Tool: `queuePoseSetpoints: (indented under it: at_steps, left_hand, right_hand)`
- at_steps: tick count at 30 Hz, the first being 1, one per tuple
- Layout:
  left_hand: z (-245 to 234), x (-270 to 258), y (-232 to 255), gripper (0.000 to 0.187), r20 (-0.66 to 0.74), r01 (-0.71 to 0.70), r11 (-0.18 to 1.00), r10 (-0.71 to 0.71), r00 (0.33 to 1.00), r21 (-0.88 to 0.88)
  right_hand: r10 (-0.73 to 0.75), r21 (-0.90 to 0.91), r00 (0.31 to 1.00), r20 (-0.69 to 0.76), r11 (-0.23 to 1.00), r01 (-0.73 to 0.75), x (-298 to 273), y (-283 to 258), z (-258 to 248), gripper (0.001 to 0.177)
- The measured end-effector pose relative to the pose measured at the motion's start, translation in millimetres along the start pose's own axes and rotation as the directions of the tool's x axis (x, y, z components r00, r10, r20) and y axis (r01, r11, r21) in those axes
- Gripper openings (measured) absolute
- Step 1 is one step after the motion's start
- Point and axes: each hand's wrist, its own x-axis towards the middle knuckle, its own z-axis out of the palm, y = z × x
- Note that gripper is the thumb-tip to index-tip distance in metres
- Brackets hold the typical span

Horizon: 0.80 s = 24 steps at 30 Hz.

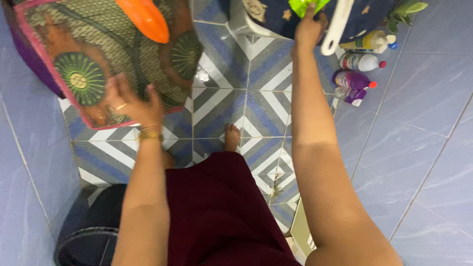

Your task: The person scrubs a patterned cloth with an orange sponge on a white plastic stool. They pour water from a white bowl onto the cloth to rinse it and continue scrubbing. The person also handles a white bottle, pouring its contents into the bowl.

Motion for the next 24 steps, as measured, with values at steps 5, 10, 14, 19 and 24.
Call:
queuePoseSetpoints:
  at_steps: [5,10,14,19,24]
  left_hand:
    - [58,23,134,0.036,0.044,-0.041,0.921,0.063,0.997,-0.388]
    - [107,51,238,0.031,0.147,0.072,0.763,0.031,0.989,-0.642]
    - [151,65,295,0.040,0.413,0.414,0.554,-0.135,0.901,-0.723]
    - [206,67,324,0.051,0.414,0.378,0.580,-0.076,0.907,-0.722]
    - [302,70,317,0.030,0.496,0.493,0.595,-0.176,0.850,-0.634]
  right_hand:
    - [0.564,0.204,0.786,0.255,0.763,-0.614,3,-40,-14,0.055]
    - [0.505,0.413,0.722,0.474,0.597,-0.688,1,-53,-27,0.032]
    - [0.436,0.606,0.666,0.606,0.289,-0.741,7,-23,-11,0.023]
    - [0.336,0.550,0.526,0.781,0.026,-0.835,4,-16,-20,0.012]
    - [0.074,0.398,0.392,0.917,-0.131,-0.908,-5,-28,-38,0.011]
